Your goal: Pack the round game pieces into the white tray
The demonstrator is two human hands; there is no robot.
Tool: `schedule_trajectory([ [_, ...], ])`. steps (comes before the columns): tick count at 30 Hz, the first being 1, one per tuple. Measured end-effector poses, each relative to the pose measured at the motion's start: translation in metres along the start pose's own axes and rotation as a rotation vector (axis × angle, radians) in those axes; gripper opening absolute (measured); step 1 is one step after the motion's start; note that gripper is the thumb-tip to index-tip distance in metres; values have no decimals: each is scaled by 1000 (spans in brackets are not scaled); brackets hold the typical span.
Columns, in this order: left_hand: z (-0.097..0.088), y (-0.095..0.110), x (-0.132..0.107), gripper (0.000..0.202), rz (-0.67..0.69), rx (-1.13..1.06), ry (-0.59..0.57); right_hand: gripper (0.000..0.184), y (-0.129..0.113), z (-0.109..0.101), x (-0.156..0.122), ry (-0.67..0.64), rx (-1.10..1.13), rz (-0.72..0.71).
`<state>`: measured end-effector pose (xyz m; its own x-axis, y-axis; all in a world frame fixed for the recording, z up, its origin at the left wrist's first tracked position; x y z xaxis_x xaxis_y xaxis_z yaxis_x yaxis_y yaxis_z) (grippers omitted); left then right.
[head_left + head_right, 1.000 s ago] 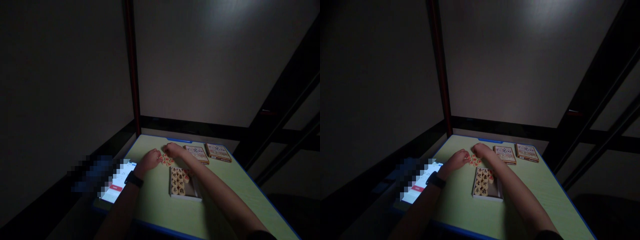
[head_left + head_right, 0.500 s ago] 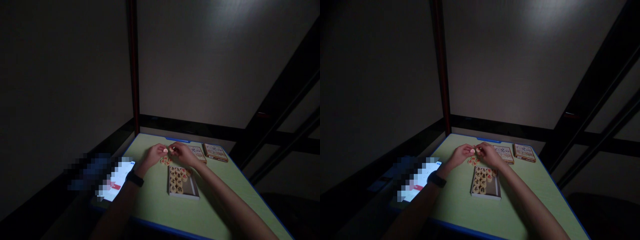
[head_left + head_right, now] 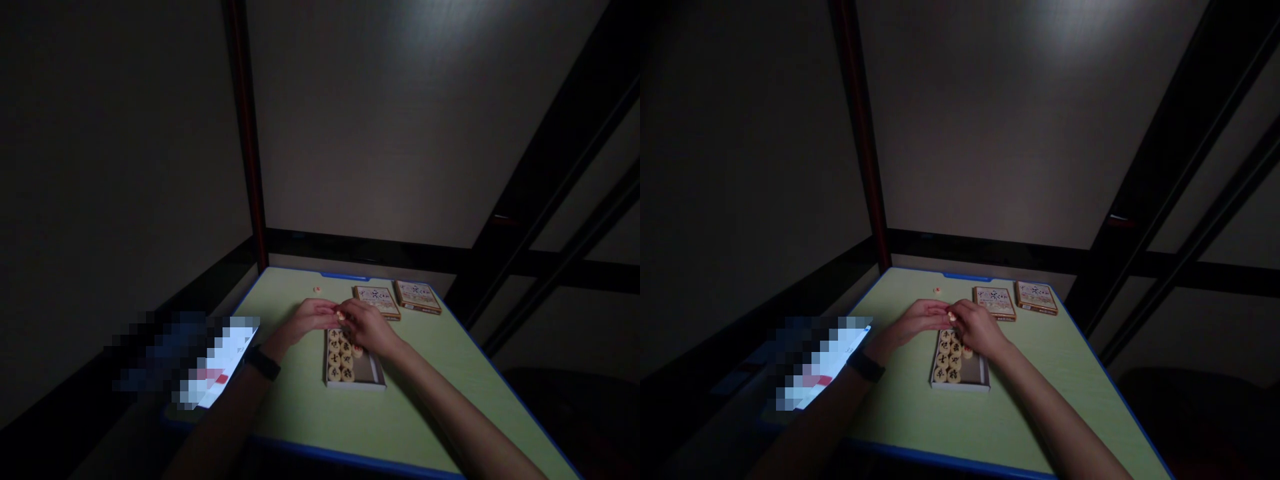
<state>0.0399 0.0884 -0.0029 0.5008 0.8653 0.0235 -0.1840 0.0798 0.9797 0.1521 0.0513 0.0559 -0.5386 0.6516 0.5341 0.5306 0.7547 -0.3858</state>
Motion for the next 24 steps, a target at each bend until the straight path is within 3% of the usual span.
schedule_trajectory([
  [9, 6, 1, -2, 57, -11, 27, 30, 24, -16, 1, -1, -113, -232, 46],
  [13, 8, 10, -4, 56, 16, 67, 2, 22, -18, -19, -9, -85, -224, 65],
  [17, -6, 15, 1, 45, 76, 201, 112, 16, -15, -40, -33, -86, -156, 125],
  [20, -15, 15, 6, 35, 132, 279, 197, 20, -16, -36, -53, -179, -142, 171],
  [24, -15, 13, 8, 33, 162, 308, 189, 23, -17, -20, -65, -306, -245, 254],
])
Point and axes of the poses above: each hand's wrist, its own x-axis towards the middle knuckle, its own z-axis out of the palm, y = z × x, the point moved 8 cm from there along x, towards the middle knuckle, and after that the axes turned 4 degrees about x, right-handed, at the moved point
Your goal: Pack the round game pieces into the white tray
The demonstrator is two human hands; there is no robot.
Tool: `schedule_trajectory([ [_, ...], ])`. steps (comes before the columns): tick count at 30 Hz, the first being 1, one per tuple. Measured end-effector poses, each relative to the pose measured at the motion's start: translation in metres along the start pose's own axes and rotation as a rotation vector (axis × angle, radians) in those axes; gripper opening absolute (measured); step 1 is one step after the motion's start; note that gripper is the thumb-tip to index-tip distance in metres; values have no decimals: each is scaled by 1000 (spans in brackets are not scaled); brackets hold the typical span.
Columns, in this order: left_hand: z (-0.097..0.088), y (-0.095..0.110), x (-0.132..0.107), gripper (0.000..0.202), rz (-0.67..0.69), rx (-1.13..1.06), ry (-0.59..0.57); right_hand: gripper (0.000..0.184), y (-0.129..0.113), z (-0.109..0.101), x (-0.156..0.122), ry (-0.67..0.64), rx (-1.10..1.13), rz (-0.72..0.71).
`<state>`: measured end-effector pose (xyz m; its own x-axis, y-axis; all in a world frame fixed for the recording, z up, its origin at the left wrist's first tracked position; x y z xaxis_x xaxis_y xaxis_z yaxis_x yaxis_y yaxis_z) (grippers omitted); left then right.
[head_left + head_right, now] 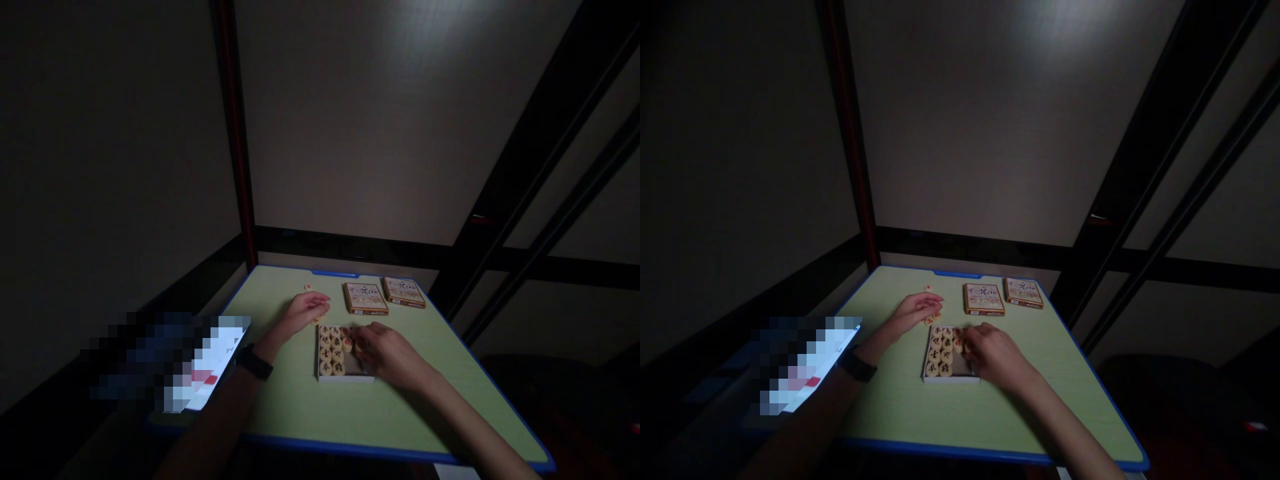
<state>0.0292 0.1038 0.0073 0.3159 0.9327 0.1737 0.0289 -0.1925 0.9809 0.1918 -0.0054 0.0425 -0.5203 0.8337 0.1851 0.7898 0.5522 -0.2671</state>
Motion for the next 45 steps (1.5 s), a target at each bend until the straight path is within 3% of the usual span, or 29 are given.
schedule_trajectory([
  [4, 4, -1, -2, 33, -4, 19, -42, 21, -2, 8, 6, -47, -110, 79],
  [8, 5, -2, -2, 32, -17, 42, -57, 23, -4, 7, 8, -45, -160, 67],
  [17, 12, -2, -3, 29, -35, 33, -98, 18, 7, -22, -2, 63, 3, 101],
  [23, 13, -4, -3, 27, -7, 47, -110, 18, -4, -6, 4, -22, -175, 137],
  [29, 14, -5, -1, 26, 14, 60, -117, 18, -3, 12, 12, -9, -248, 153],
  [38, 14, -1, -4, 24, 5, 45, -121, 16, 5, 0, 7, 13, -69, 189],
  [45, 15, 0, -4, 26, 11, 46, -128, 17, 14, 7, 13, -58, -108, 212],
])
Point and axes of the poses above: each hand's wrist, its own x-axis towards the middle knuckle, its own z-axis out of the palm, y = z × x, the point moved 8 cm from there along x, towards the middle knuckle, and after that the axes turned 4 degrees about x, right-handed, at the moved point
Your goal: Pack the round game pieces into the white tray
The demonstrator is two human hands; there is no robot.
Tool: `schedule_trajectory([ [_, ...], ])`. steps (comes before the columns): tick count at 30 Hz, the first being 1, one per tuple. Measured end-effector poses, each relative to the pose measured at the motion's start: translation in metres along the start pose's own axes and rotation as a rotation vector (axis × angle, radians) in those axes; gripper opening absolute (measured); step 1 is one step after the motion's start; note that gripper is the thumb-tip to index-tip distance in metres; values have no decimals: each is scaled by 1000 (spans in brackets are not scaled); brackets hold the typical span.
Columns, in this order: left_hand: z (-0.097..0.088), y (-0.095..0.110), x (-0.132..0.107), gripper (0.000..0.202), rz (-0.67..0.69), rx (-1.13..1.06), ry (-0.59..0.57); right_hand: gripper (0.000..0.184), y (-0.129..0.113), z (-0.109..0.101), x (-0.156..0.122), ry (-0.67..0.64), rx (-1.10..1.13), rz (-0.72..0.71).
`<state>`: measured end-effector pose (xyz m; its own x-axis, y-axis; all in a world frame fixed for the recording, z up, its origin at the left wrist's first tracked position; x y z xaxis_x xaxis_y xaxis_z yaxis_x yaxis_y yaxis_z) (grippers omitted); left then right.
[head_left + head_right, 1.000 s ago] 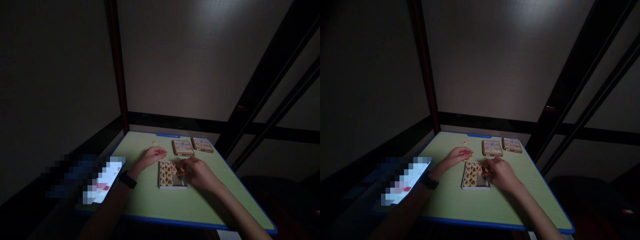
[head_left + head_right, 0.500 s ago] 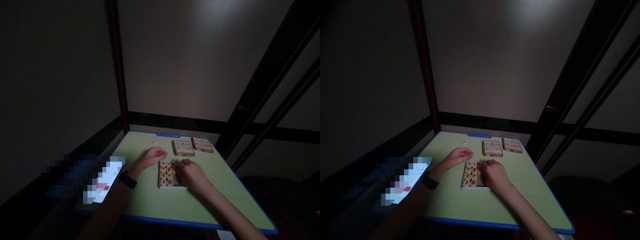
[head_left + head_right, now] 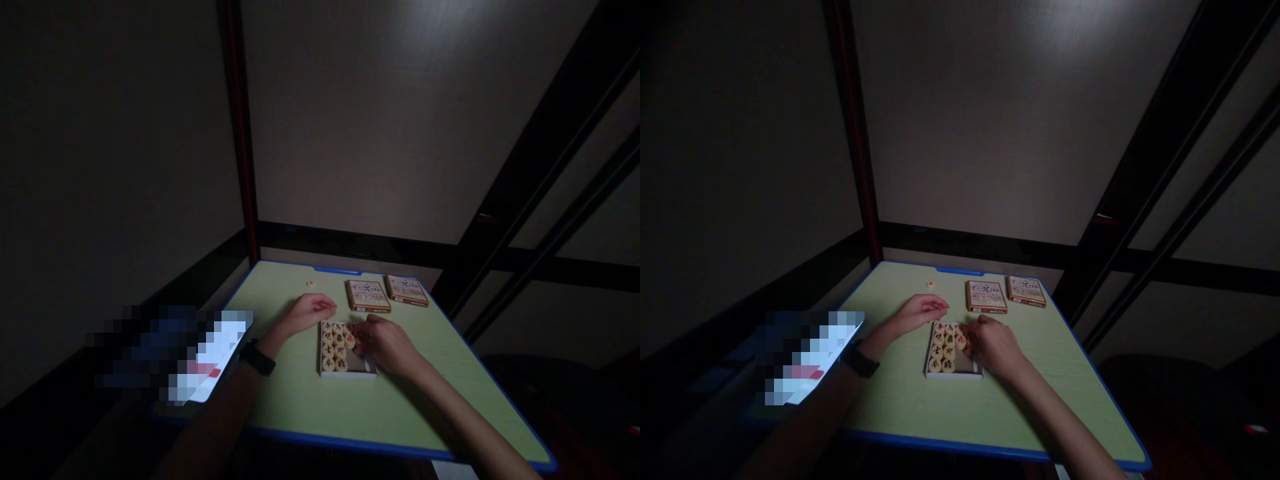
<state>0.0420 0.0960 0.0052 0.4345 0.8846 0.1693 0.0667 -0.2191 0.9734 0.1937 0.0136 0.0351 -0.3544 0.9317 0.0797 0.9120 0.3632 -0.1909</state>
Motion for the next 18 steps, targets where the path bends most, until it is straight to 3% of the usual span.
schedule_trajectory([
  [7, -1, 1, 0, 27, -1, 3, 7, 28, 2, 2, 5, -14, 135, 21],
  [13, -6, 1, 0, 27, -2, 6, 31, 22, -1, -1, 3, -31, 163, 26],
  [16, -16, 2, 3, 24, 0, 3, 65, 19, -1, -2, 3, -26, 167, 29],
  [18, -33, 6, 3, 19, 14, 36, 172, 19, 0, -1, 2, -26, 184, 29],
])
Point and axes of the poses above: each hand's wrist, its own x-axis towards the middle knuckle, its own z-axis out of the palm, y = z × x, the point moved 8 cm from there along x, towards the middle knuckle, and after that the axes turned 4 degrees about x, right-handed, at the moved point
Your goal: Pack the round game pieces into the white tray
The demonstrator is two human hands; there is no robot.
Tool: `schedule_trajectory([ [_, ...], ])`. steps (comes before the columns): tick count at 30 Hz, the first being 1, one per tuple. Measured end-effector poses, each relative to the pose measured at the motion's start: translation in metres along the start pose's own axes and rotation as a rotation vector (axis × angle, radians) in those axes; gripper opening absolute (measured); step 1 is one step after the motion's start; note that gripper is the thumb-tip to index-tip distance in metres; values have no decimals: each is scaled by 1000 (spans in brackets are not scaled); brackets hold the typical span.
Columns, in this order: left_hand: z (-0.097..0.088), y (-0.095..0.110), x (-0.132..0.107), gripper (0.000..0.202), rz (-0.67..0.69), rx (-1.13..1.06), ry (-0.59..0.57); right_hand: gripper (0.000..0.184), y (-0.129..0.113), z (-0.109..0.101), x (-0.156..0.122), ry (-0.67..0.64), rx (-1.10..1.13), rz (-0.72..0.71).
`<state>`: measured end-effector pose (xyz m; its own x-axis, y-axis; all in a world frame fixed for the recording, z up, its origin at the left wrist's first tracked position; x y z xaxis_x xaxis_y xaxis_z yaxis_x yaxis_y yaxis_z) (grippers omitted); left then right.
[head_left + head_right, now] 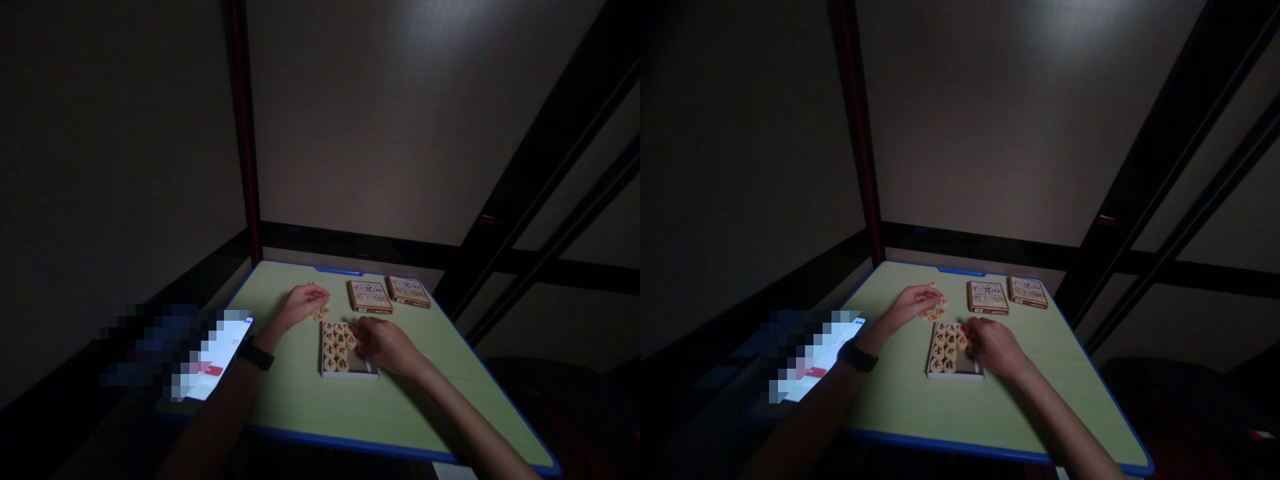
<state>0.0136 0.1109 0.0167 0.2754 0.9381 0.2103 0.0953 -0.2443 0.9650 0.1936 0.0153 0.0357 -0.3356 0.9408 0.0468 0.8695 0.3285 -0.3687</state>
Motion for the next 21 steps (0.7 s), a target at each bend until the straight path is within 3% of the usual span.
schedule_trajectory([
  [2, -29, 4, -1, 12, 2, 162, 215, 19, 2, 0, -1, 2, 40, -23],
  [4, -58, 10, -7, 14, -32, 491, 428, 17, 2, -3, 1, 13, 82, -69],
  [6, -70, 13, -12, 22, -91, 836, 477, 16, 0, -9, 9, 40, 96, -127],
  [9, -63, 3, -14, 23, -144, 1108, 290, 25, -10, -16, 35, 65, 46, -218],
  [13, -41, -8, -15, 21, -93, 1136, 57, 40, -23, -6, 88, 23, -60, -314],
  [18, -36, -9, -18, 17, -100, 1156, 16, 38, -24, 18, 138, -107, -121, -306],
  [21, -36, -9, -18, 13, -134, 1165, 21, 39, -22, 19, 158, -169, -128, -282],
])
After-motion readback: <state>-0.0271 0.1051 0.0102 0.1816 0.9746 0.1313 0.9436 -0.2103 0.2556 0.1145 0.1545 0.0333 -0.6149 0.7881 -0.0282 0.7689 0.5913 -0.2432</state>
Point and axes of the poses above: each hand's wrist, its own x-axis towards the middle knuckle, its own z-axis out of the palm, y = z × x, the point moved 8 cm from there along x, towards the middle knuckle, and after that the axes turned 4 degrees about x, right-handed, at the moved point
